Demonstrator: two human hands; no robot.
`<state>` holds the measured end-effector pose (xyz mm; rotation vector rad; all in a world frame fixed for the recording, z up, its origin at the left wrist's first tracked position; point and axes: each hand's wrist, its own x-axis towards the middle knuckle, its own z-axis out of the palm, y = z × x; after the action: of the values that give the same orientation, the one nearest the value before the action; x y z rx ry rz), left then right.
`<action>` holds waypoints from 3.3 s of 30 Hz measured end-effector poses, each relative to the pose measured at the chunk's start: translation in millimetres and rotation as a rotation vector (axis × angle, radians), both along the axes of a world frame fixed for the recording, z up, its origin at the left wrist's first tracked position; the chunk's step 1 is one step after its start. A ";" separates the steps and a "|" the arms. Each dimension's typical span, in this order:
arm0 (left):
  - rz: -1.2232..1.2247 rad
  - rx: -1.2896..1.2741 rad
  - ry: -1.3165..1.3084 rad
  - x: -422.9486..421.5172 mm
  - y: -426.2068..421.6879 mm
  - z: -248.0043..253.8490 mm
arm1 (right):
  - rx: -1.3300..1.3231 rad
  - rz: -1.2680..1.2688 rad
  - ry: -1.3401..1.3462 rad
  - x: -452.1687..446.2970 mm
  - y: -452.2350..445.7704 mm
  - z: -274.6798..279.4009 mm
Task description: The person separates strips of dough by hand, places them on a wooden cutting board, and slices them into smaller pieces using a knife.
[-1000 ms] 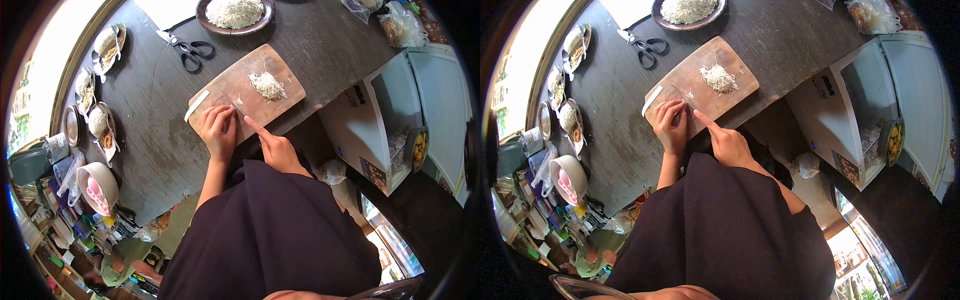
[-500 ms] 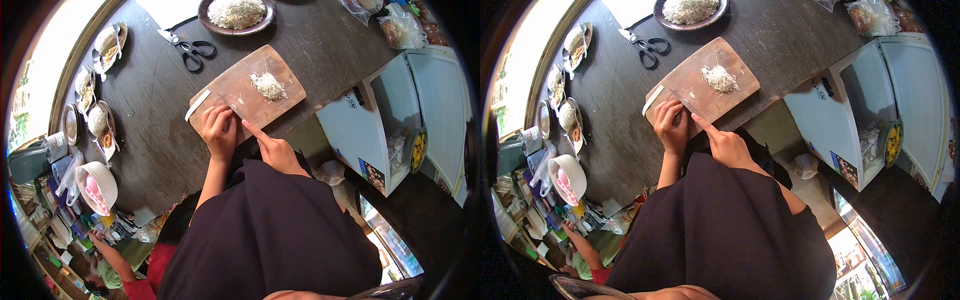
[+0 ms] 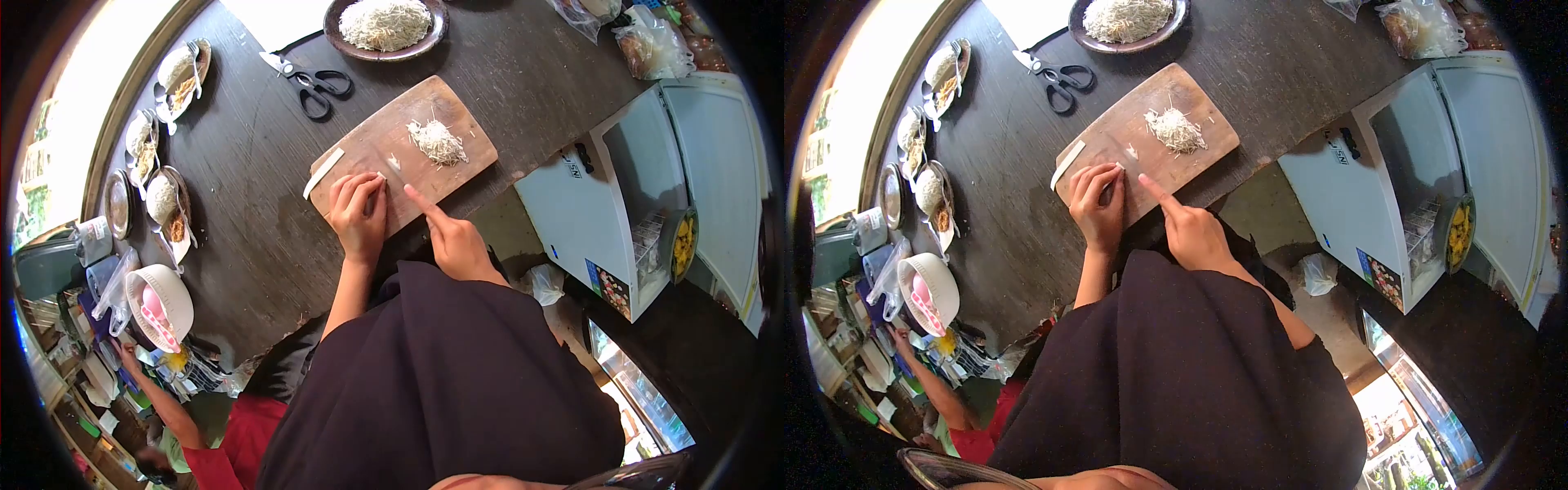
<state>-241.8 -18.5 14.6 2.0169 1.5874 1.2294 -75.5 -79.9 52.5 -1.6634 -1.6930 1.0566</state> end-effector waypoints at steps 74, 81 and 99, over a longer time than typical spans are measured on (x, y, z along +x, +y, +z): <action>-0.045 0.059 -0.115 -3.2 2.9 -7.9 | 0.012 0.000 -0.046 -17.0 -6.8 1.6; 0.006 0.056 -0.062 -3.6 0.2 -4.2 | 0.002 0.015 0.029 -7.7 0.7 4.0; 0.093 0.025 -0.056 54.1 16.7 -0.3 | -0.106 0.187 0.241 100.1 59.6 25.9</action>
<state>-187.7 -1.8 14.3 1.9254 1.6637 1.3332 24.6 -20.3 78.5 -1.3934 -1.6809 1.3966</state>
